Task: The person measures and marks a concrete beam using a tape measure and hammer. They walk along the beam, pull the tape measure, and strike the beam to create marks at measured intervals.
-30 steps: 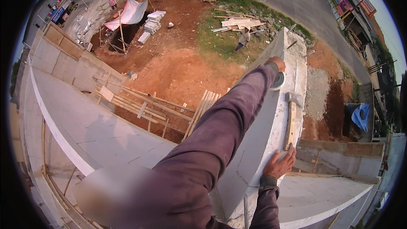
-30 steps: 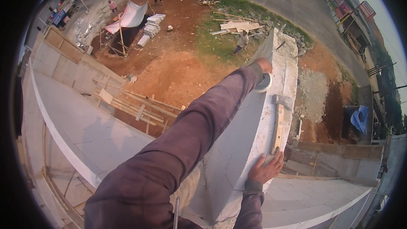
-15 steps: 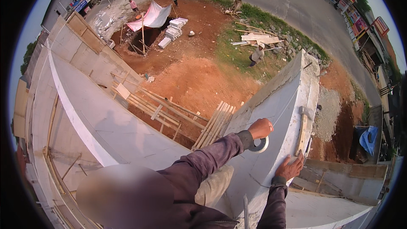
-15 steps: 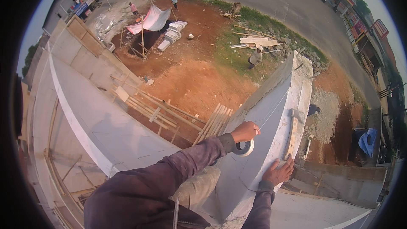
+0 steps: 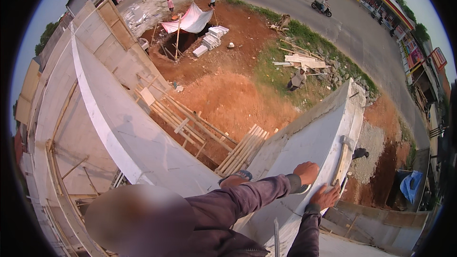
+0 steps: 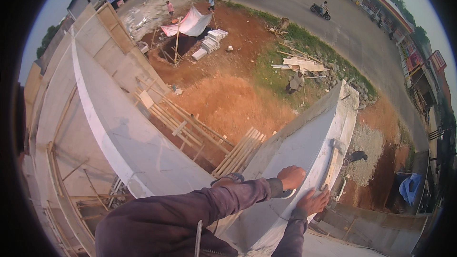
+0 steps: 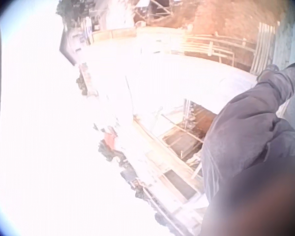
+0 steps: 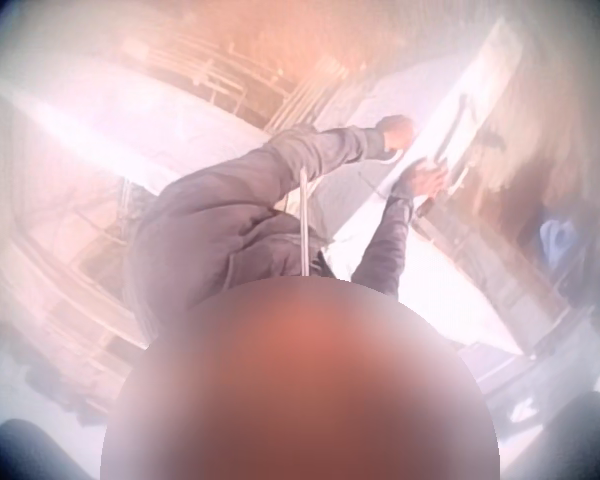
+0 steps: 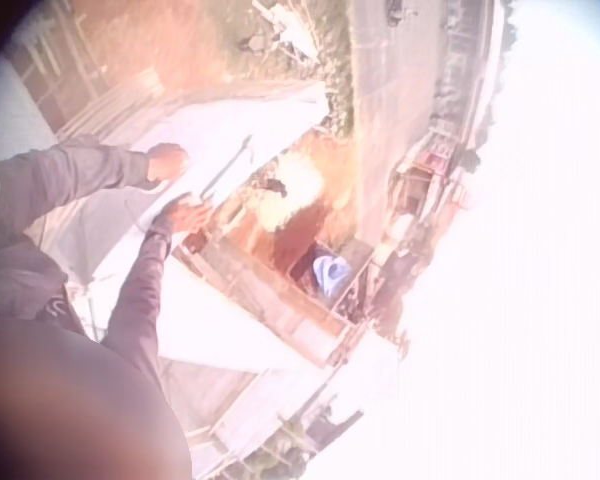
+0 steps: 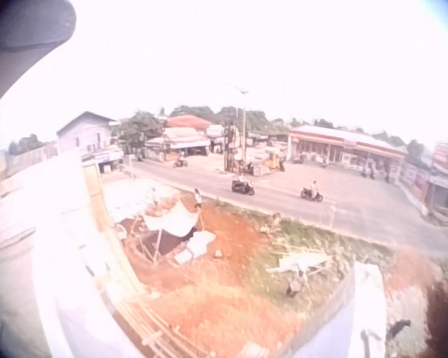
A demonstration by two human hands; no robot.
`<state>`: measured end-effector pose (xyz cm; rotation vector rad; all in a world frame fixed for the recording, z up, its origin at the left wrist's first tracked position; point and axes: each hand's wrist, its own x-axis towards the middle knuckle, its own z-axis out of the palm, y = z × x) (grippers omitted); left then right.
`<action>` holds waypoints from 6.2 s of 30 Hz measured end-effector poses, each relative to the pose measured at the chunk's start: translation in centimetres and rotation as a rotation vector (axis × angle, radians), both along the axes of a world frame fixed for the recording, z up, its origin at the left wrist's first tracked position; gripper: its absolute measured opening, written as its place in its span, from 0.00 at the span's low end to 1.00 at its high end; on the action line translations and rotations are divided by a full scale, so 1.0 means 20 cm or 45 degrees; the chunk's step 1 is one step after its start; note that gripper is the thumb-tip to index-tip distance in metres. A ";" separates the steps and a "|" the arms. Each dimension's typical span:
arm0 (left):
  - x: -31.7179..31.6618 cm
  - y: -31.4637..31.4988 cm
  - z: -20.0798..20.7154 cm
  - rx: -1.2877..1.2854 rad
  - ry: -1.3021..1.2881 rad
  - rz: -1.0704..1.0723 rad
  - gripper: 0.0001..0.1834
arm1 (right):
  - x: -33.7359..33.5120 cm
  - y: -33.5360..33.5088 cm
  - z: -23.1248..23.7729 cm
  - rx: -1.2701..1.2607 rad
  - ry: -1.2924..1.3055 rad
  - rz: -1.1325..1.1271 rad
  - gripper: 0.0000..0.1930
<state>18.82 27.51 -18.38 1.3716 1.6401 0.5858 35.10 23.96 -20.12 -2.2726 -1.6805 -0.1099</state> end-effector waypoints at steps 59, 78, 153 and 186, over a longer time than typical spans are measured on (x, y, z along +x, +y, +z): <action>-0.07 -1.61 0.26 -0.101 -1.118 -0.454 0.10 | -0.05 -1.57 0.70 -1.112 1.327 0.127 0.30; -0.19 -1.63 0.41 -0.290 -1.139 -0.590 0.10 | -0.12 -1.46 0.81 -1.069 1.247 0.351 0.29; -1.50 -2.32 -0.06 0.142 0.742 -0.020 0.12 | 0.27 -1.94 -0.41 -0.656 0.371 -0.237 0.26; -1.48 -2.34 -0.31 0.301 0.932 -0.034 0.08 | 0.49 -2.38 -0.33 -0.395 0.642 -0.497 0.18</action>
